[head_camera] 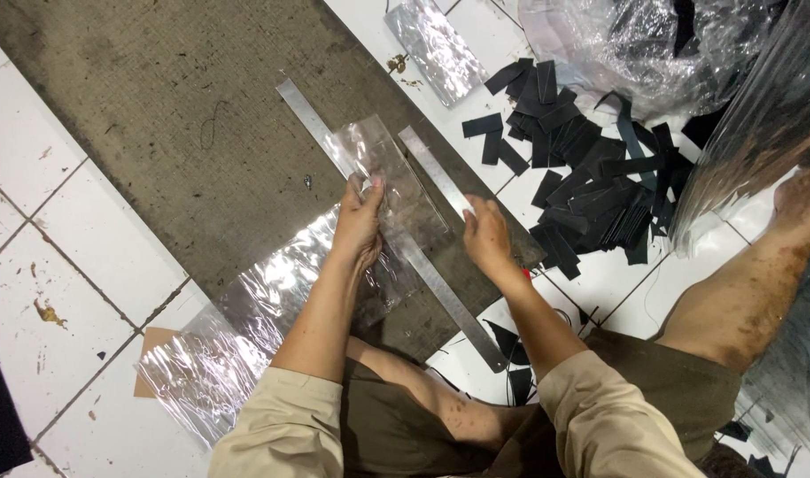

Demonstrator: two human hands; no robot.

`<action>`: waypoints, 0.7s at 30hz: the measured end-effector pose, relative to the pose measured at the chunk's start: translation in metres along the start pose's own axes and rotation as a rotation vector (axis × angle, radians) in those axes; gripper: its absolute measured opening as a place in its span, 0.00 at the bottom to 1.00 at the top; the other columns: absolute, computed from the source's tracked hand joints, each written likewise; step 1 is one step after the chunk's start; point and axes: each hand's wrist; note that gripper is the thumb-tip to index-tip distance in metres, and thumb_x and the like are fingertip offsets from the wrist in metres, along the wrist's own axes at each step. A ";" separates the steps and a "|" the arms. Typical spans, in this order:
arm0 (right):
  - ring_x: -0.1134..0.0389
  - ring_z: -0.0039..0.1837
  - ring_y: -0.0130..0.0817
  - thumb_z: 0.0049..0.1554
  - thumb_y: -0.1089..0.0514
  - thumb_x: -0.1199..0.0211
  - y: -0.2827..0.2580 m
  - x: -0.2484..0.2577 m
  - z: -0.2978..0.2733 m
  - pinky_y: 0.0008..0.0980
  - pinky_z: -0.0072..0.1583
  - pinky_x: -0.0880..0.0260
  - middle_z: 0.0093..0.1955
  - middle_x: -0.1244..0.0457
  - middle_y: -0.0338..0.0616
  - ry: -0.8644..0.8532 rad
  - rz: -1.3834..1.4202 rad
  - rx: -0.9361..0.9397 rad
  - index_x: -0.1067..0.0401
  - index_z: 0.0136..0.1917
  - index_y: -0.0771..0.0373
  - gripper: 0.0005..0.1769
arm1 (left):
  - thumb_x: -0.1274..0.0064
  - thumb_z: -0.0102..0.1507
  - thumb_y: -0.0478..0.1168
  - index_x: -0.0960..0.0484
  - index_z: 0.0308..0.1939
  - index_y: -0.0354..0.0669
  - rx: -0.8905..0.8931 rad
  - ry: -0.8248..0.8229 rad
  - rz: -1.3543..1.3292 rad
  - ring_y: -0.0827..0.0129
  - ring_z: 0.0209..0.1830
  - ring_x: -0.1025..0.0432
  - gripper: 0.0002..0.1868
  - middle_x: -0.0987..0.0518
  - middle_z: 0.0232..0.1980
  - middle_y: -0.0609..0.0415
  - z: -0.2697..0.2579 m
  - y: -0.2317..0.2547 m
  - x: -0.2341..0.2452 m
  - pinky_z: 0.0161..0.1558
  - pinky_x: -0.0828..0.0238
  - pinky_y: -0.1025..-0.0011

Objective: Measuring and cutting plastic sheets and organizing leather strips on a workshop floor

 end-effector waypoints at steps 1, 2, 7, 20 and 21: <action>0.31 0.54 0.67 0.64 0.63 0.45 -0.009 0.006 -0.003 0.57 0.55 0.32 0.48 0.36 0.62 0.001 -0.001 0.005 0.30 0.64 0.68 0.16 | 0.49 0.70 0.44 0.33 0.65 0.47 -0.004 0.000 -0.003 0.45 0.45 0.20 0.21 0.19 0.49 0.40 -0.003 0.003 -0.006 0.41 0.17 0.46; 0.33 0.58 0.66 0.65 0.61 0.45 -0.019 0.012 -0.004 0.56 0.59 0.34 0.52 0.37 0.61 0.053 0.021 0.057 0.27 0.61 0.67 0.14 | 0.49 0.70 0.44 0.33 0.65 0.47 -0.012 0.023 -0.032 0.45 0.44 0.20 0.21 0.19 0.48 0.40 -0.005 0.006 -0.012 0.40 0.17 0.46; 0.31 0.53 0.34 0.70 0.43 0.50 -0.013 -0.009 -0.007 0.36 0.54 0.28 0.50 0.30 0.50 -0.046 0.708 -0.116 0.25 0.62 0.60 0.22 | 0.50 0.70 0.44 0.37 0.68 0.43 -0.053 0.083 -0.075 0.53 0.49 0.24 0.25 0.24 0.54 0.41 -0.079 0.084 -0.093 0.48 0.19 0.52; 0.30 0.32 0.31 0.62 0.63 0.39 -0.056 0.049 0.161 0.25 0.33 0.27 0.37 0.32 0.45 0.173 1.226 -0.214 0.33 0.51 0.58 0.06 | 0.42 0.65 0.39 0.43 0.72 0.37 -0.227 0.055 0.352 0.38 0.67 0.35 0.35 0.33 0.63 0.29 -0.066 0.081 -0.078 0.67 0.37 0.49; 0.30 0.33 0.30 0.64 0.62 0.41 -0.047 0.048 0.183 0.27 0.34 0.25 0.37 0.32 0.46 0.193 1.197 -0.216 0.34 0.52 0.59 0.04 | 0.42 0.65 0.39 0.41 0.72 0.37 -0.233 0.057 0.403 0.36 0.67 0.35 0.35 0.32 0.63 0.30 -0.068 0.085 -0.081 0.67 0.38 0.48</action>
Point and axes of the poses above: each hand's wrist, its own z-axis towards the middle knuckle, its own x-axis out of the back of the hand, y = z × x
